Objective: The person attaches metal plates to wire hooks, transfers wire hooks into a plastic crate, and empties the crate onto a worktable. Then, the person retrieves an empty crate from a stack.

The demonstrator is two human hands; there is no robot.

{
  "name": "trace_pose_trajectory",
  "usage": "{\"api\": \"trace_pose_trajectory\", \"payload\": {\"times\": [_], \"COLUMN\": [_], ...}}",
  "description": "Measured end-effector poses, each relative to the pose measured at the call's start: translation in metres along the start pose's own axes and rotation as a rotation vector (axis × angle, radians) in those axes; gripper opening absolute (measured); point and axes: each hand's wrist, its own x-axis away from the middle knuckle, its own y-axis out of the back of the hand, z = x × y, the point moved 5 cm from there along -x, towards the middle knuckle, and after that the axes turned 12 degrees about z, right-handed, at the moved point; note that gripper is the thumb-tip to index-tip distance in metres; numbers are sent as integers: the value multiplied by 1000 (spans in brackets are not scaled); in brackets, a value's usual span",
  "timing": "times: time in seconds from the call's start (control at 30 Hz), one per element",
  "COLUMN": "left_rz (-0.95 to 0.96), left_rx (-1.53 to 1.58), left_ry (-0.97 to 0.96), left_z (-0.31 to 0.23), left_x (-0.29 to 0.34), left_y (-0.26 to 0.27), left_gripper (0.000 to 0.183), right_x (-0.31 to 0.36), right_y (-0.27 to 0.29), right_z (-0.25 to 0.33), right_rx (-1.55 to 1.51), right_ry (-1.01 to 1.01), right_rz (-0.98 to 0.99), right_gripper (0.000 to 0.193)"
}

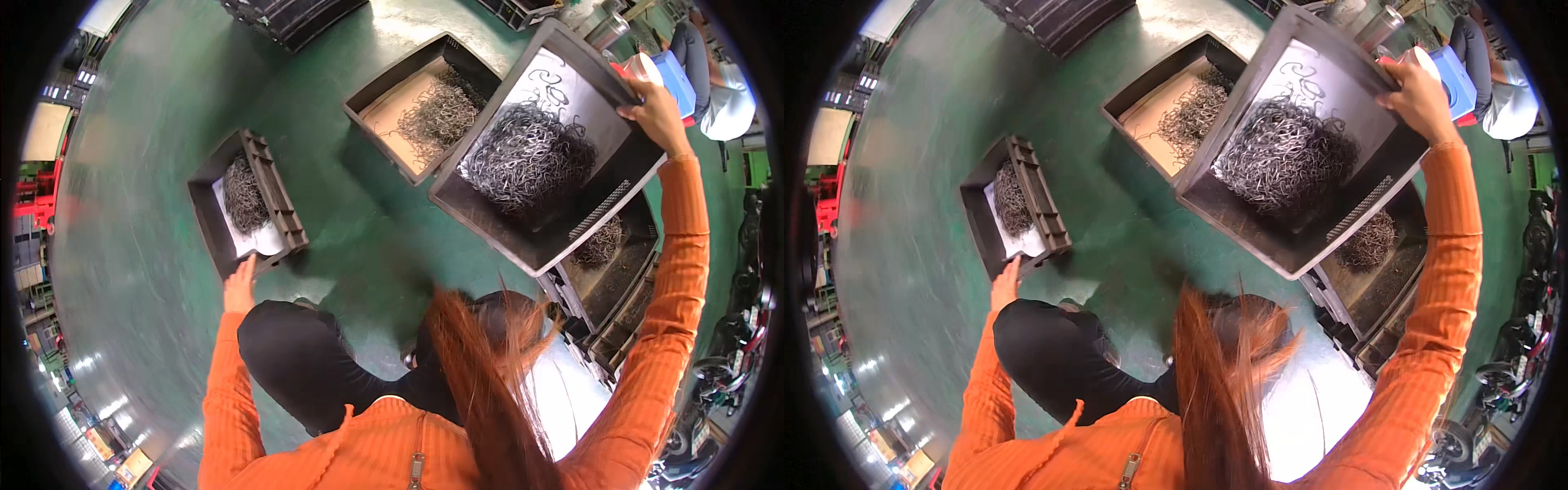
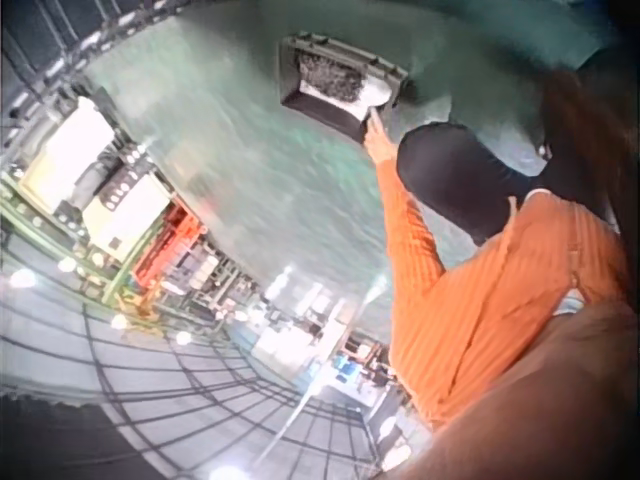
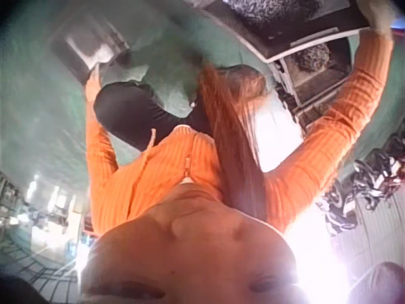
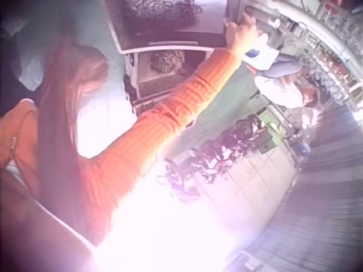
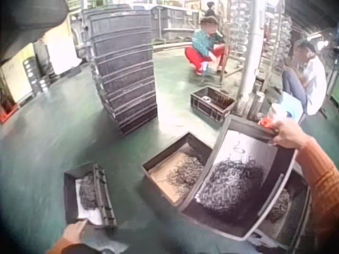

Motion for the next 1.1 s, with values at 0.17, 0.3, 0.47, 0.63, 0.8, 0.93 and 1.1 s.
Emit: {"api": "trace_pose_trajectory", "payload": {"times": [0.17,0.3,0.47,0.63,0.8,0.93,1.1], "left_rz": [77,171,78,-62,-153,-256,-319], "left_rx": [-354,-322,-320,-226,14,176,223], "left_ry": [-100,-65,-38,-15,15,77,172], "left_z": [119,149,133,112,77,63,51], "left_x": [-11,-30,-22,-23,-21,-7,-5], "left_y": [-11,-36,-45,-34,-17,-12,8], "left_gripper": [75,78,74,71,65,61,62], "right_x": [9,10,-15,-38,-55,-99,-106], "right_y": [67,56,-4,-83,-151,-201,-236], "right_z": [148,268,380,478,515,482,493], "right_rx": [296,295,318,240,209,49,-17], "right_ry": [547,580,645,801,791,573,580], "right_rz": [-239,50,215,134,203,274,214], "right_gripper": [44,34,37,15,14,20,22]}}
